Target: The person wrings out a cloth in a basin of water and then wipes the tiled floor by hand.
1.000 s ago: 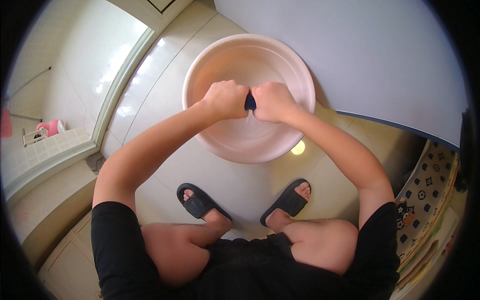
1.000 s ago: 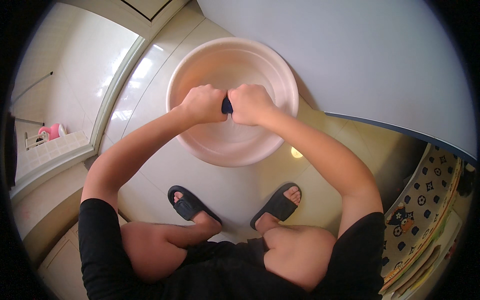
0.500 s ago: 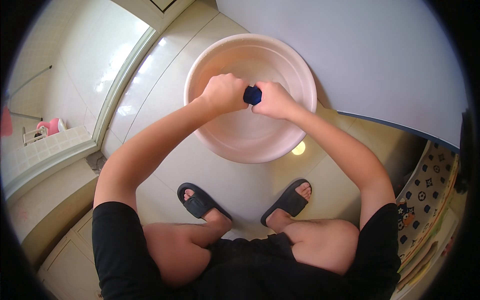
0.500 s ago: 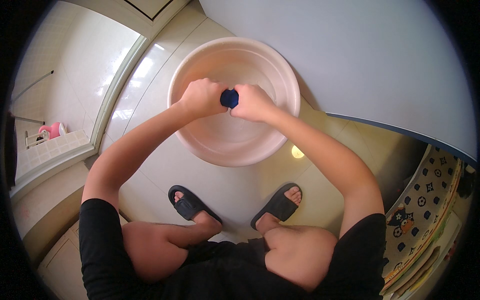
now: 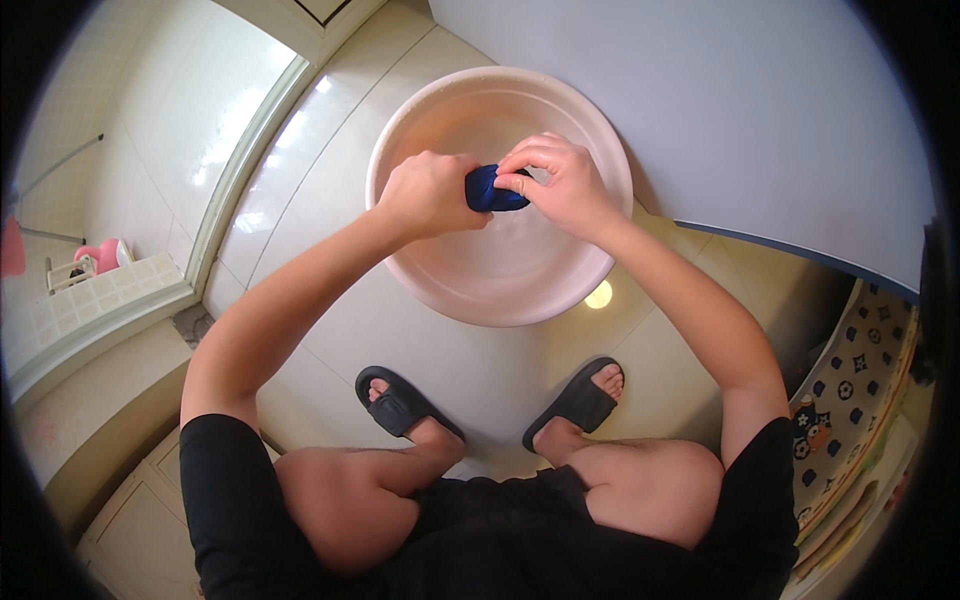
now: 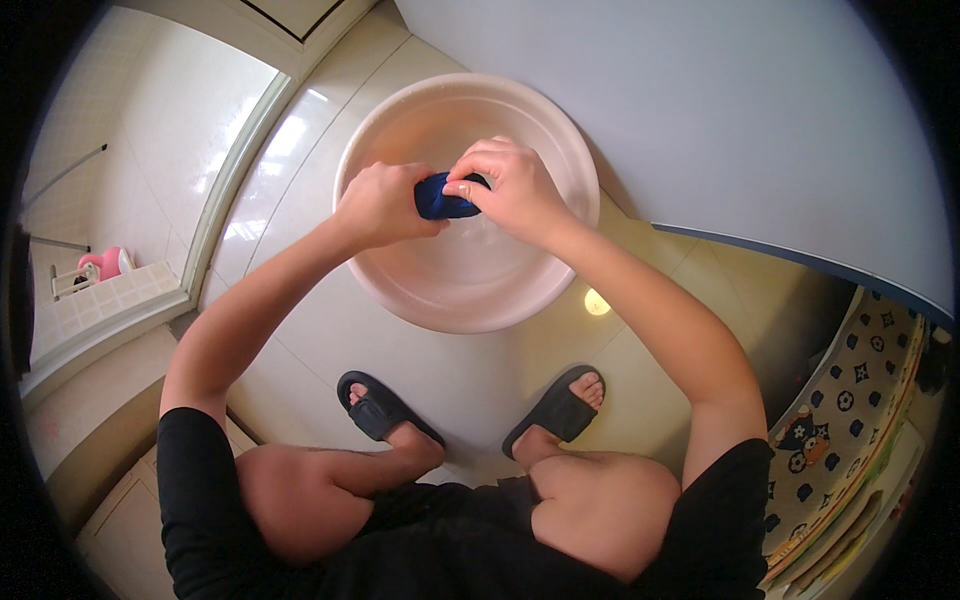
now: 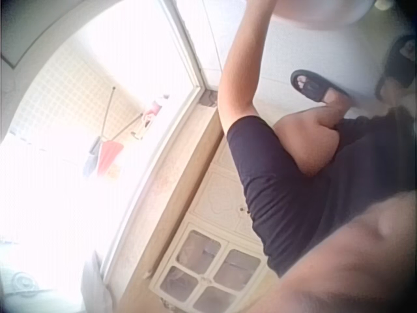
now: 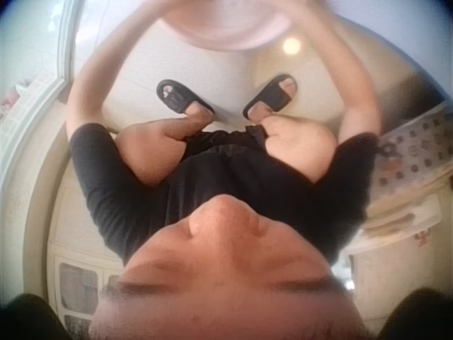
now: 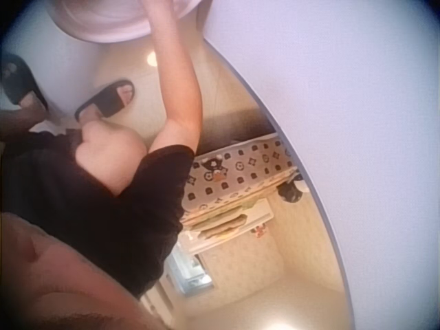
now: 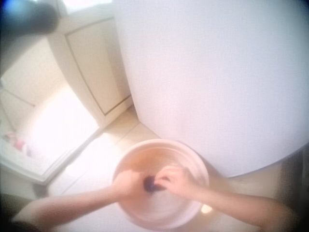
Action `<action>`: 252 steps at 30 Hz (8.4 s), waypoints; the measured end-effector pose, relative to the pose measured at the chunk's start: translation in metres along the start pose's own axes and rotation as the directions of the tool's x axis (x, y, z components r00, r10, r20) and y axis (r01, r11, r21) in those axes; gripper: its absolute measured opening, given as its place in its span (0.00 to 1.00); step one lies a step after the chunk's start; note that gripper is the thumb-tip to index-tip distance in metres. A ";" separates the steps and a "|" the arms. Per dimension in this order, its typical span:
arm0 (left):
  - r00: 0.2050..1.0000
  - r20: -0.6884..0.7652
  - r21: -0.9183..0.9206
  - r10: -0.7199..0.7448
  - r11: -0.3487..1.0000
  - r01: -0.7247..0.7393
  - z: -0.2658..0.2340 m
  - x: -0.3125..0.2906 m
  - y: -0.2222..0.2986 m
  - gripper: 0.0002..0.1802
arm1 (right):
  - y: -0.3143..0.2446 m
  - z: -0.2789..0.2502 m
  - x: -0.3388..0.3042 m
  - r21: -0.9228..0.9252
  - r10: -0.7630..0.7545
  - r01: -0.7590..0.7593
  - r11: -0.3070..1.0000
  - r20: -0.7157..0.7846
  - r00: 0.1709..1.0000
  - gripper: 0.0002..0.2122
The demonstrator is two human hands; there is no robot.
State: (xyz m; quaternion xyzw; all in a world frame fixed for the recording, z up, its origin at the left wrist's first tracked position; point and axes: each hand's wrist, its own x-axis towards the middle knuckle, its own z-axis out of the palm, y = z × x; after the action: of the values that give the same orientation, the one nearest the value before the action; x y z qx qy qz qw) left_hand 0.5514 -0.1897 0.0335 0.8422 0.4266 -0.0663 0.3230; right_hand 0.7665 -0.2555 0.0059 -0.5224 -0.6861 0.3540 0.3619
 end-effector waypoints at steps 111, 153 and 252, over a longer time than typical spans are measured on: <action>0.969 0.217 0.156 -0.118 0.984 0.085 0.034 0.001 0.024 0.14 | -0.001 0.020 -0.001 -0.620 0.165 0.179 0.764 0.456 0.875 0.05; 0.942 0.305 0.090 -0.141 0.989 0.119 0.030 0.013 0.015 0.19 | 0.024 0.027 -0.005 -0.655 -0.132 0.350 0.670 0.359 0.924 0.07; 0.996 0.086 -0.945 -0.038 -0.320 0.069 -0.067 -0.015 -0.019 0.30 | -0.035 -0.013 0.000 0.760 0.336 -0.431 0.487 0.292 0.895 0.14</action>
State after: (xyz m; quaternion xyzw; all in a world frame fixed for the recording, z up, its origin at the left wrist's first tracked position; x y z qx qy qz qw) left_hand 0.5169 -0.1515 0.0824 0.2089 0.3384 0.2843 0.8723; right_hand 0.7614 -0.2612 0.0418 -0.4195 -0.3320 0.7245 0.4346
